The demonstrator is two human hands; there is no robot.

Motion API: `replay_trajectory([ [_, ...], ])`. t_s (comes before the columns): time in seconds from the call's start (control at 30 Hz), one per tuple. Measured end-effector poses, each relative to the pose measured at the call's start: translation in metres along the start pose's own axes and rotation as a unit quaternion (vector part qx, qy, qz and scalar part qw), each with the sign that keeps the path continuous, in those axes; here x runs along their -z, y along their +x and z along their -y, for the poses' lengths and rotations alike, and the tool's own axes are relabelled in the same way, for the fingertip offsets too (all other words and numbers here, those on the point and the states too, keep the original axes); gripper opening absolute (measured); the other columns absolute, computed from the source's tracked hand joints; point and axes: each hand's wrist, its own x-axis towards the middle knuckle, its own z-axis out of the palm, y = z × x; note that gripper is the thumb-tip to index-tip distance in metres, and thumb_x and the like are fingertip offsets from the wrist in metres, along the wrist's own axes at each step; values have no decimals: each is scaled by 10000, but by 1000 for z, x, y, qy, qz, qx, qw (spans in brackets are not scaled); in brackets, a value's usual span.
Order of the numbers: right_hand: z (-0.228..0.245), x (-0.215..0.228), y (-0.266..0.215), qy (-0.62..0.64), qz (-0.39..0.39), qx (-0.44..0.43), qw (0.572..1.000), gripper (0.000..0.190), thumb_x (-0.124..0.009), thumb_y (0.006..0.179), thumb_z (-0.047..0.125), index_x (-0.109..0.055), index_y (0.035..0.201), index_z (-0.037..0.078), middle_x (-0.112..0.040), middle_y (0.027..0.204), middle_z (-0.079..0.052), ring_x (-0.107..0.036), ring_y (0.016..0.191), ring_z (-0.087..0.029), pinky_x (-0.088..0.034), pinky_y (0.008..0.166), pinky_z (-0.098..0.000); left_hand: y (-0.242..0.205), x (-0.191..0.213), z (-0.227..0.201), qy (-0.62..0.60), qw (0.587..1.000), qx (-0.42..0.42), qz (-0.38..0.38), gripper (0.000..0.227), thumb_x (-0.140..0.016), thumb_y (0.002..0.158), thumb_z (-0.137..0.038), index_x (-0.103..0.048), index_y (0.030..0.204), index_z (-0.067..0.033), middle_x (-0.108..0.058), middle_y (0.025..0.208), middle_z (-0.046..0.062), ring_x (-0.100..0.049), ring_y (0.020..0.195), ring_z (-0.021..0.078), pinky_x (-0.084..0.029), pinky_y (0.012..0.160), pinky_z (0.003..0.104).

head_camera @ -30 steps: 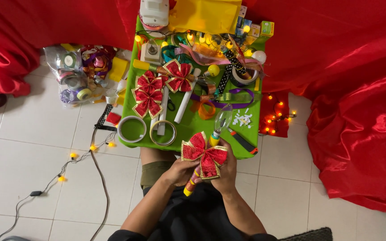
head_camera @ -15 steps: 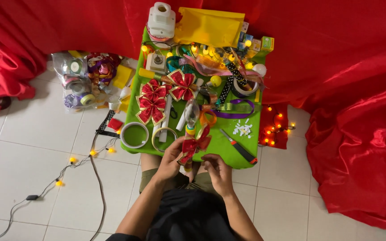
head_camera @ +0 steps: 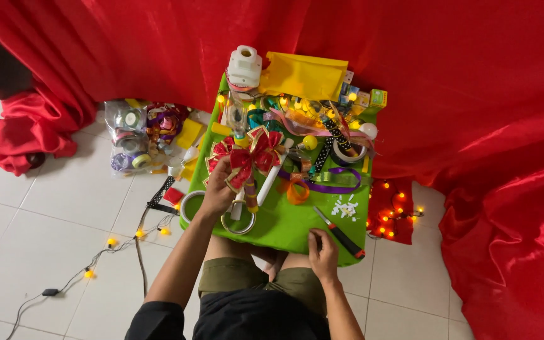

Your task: Wrapping a small cardboard tube with yellow paper and securing it with adhesive tape.

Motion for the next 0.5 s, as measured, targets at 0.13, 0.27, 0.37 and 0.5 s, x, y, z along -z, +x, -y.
replay_trajectory([
  [0.13,3,-5,0,-30,-23,29,999,176,-632,957,135,-685,1078,20,-743,864,-52,-634,638,-154,-499,597,-276,45,-17,-38,46,997,69,5,381,-675,980,-93,-583,1349,-71,-621,857,-1,-498,642,67,-348,550,223],
  [0.27,-2,-10,-6,-104,-36,19,994,210,-629,956,186,-695,1101,49,-778,959,-68,-729,749,-204,-548,657,-303,91,-36,-38,61,991,105,52,147,-525,1038,-101,-647,1063,-23,-691,849,117,-694,723,226,-598,671,367],
  [0.37,5,-9,-6,-93,-39,-3,995,223,-620,952,210,-705,1087,52,-767,916,-63,-696,709,-193,-532,642,-301,127,-32,6,-1,993,113,17,157,-555,1025,-117,-646,1104,-15,-688,1018,127,-675,911,222,-575,831,365],
  [0.5,-2,-12,-8,-65,-50,-3,997,210,-621,953,210,-715,1058,55,-727,825,-36,-611,619,-150,-491,588,-283,162,-52,9,-80,992,97,22,214,-537,1069,-217,-608,1052,-16,-655,975,112,-643,818,229,-575,771,353],
])
